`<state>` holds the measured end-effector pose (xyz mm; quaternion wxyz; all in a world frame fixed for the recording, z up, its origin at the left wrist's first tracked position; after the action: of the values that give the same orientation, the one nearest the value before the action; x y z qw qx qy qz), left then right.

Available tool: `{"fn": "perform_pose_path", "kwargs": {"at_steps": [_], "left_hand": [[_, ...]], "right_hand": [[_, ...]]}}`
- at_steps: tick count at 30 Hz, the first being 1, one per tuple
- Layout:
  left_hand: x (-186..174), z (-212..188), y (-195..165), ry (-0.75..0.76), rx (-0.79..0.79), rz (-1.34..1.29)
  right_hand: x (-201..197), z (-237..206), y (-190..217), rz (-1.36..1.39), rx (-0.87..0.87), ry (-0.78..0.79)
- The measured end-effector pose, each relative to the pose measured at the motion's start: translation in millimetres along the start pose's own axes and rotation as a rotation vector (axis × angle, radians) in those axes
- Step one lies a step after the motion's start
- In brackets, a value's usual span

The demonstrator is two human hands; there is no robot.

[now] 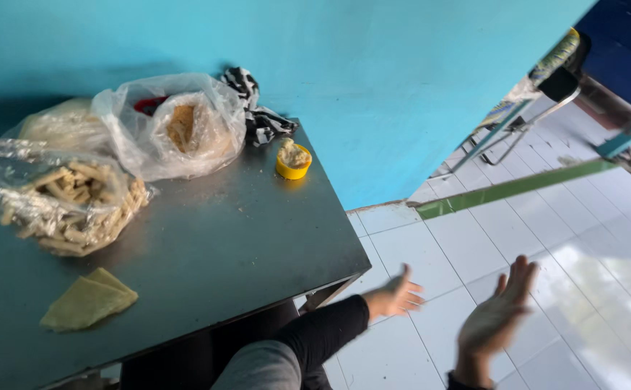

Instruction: The person folds triangular pastry wrappers around a filling. They take a wrapper, place filling from a plastic bag onto it, fold the wrapper over the filling, and set the finished rolled pastry into a plastic bag with other completed pieces.

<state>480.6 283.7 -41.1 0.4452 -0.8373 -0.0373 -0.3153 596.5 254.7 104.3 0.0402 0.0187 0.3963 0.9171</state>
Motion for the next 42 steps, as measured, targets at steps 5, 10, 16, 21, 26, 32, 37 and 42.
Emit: {"fn": "perform_pose_path", "kwargs": {"at_steps": [5, 10, 16, 21, 26, 32, 37, 42], "left_hand": [[58.4, -23.1, -74.3, 0.385, 0.520, -0.009], [35.9, -137.0, -119.9, 0.008, 1.219, 1.131], [-95.8, -244.0, -109.1, -0.667, 0.812, 1.550], [-171.4, -470.8, -60.3, -1.435, 1.261, 1.263], [-232.4, -593.0, -1.8, -2.138, 0.564, 1.359], [-287.7, -584.2, 27.3, -1.950, 0.368, 1.079], [-271.5, -594.4, 15.3, -1.961, 0.707, 1.204], [-269.9, -589.8, 13.8, -1.866, 0.793, 1.109]], "right_hand": [[79.8, -66.3, -76.3, -1.255, -0.509, 0.281], [120.0, -105.2, -169.9, -1.096, 0.257, 1.125], [161.5, -8.8, 35.4, -0.225, -0.133, 0.555], [299.5, -45.5, 80.9, 0.104, 0.121, 0.503], [470.6, -178.6, 142.3, 0.044, -0.131, 1.029], [539.3, -250.1, 152.2, -0.297, -0.304, 0.954], [547.4, -259.3, 142.4, -0.280, -0.270, 0.891], [548.3, -249.0, 138.5, 0.049, -0.083, 1.018]]}}
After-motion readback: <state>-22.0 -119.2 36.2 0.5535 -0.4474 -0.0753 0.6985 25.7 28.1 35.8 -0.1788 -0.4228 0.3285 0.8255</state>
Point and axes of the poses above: each hand's wrist, its own z-axis towards the middle knuckle, its own x-axis out of the palm, y = z × x, the point moved 10 cm from there along z, towards the middle knuckle, and after that the axes turned 4 degrees about x, right-handed, at the moved point
